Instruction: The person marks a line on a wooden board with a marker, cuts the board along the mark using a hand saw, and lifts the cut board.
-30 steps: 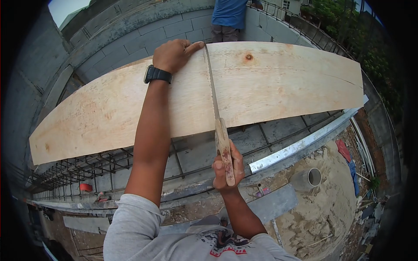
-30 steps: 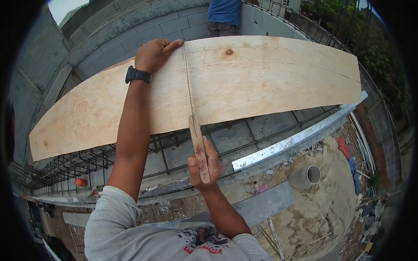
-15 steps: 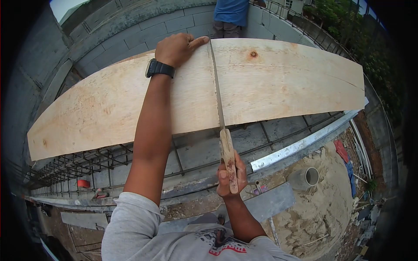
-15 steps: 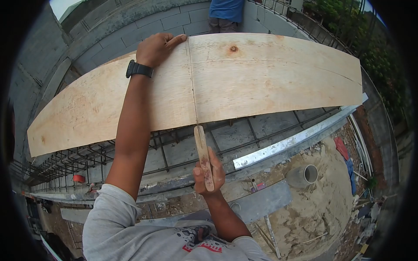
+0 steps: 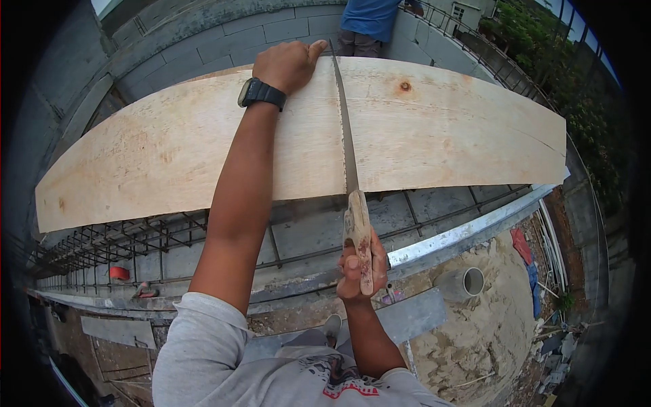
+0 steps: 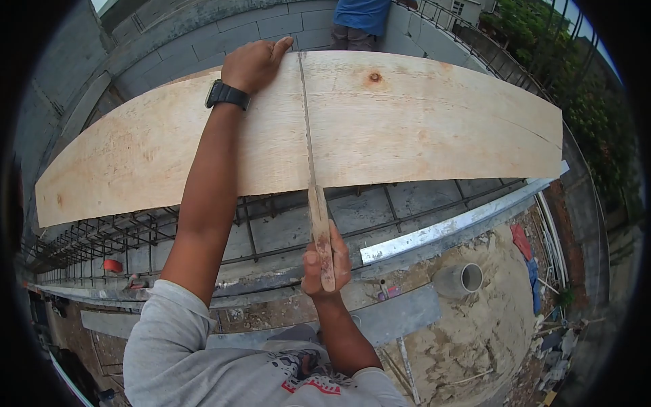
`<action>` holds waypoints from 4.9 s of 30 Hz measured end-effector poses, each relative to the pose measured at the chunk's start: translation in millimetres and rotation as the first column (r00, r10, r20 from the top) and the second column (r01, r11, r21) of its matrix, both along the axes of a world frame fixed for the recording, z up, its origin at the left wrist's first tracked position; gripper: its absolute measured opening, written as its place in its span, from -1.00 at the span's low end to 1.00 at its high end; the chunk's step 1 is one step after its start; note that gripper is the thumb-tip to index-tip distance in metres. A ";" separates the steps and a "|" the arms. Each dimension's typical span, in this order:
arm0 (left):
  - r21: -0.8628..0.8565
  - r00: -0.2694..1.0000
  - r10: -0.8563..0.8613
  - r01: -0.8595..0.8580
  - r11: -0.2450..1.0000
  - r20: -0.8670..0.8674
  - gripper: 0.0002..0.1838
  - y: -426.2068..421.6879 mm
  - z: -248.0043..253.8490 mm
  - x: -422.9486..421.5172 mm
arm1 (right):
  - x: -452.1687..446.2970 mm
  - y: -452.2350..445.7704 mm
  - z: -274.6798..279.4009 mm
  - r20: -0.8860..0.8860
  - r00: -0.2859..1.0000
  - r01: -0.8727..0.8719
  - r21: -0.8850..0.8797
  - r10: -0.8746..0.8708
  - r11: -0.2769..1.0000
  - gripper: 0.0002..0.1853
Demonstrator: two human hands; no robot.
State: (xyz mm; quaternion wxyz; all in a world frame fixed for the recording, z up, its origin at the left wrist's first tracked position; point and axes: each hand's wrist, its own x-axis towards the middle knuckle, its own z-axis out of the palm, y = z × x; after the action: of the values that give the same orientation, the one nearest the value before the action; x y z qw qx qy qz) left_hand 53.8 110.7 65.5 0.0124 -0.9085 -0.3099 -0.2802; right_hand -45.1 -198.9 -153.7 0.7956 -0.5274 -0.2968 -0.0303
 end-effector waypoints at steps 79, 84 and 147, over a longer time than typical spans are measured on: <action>-0.069 0.997 0.053 -0.057 0.996 -0.060 -0.20 -10.2 3.8 -1.7 | 3.4 -11.9 49.0 -0.002 1.000 -0.020 -0.065 0.019 0.998 -0.41; -0.040 0.995 0.086 -0.087 0.995 -0.042 -0.20 -7.2 -0.4 2.4 | -0.7 -9.5 63.7 -0.066 0.997 -0.043 -0.028 0.041 0.999 -0.42; -0.069 0.996 0.066 -0.070 0.995 -0.055 -0.19 -4.6 6.5 3.7 | 2.9 19.5 104.4 -0.072 0.997 0.001 -0.145 -0.011 0.989 -0.50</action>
State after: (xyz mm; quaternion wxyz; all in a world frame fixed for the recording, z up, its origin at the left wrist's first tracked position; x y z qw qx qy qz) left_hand 57.5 106.1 72.0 -0.0021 -0.9042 -0.3500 -0.2446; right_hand -42.3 -179.4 -49.4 0.7651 -0.5855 -0.2676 0.0082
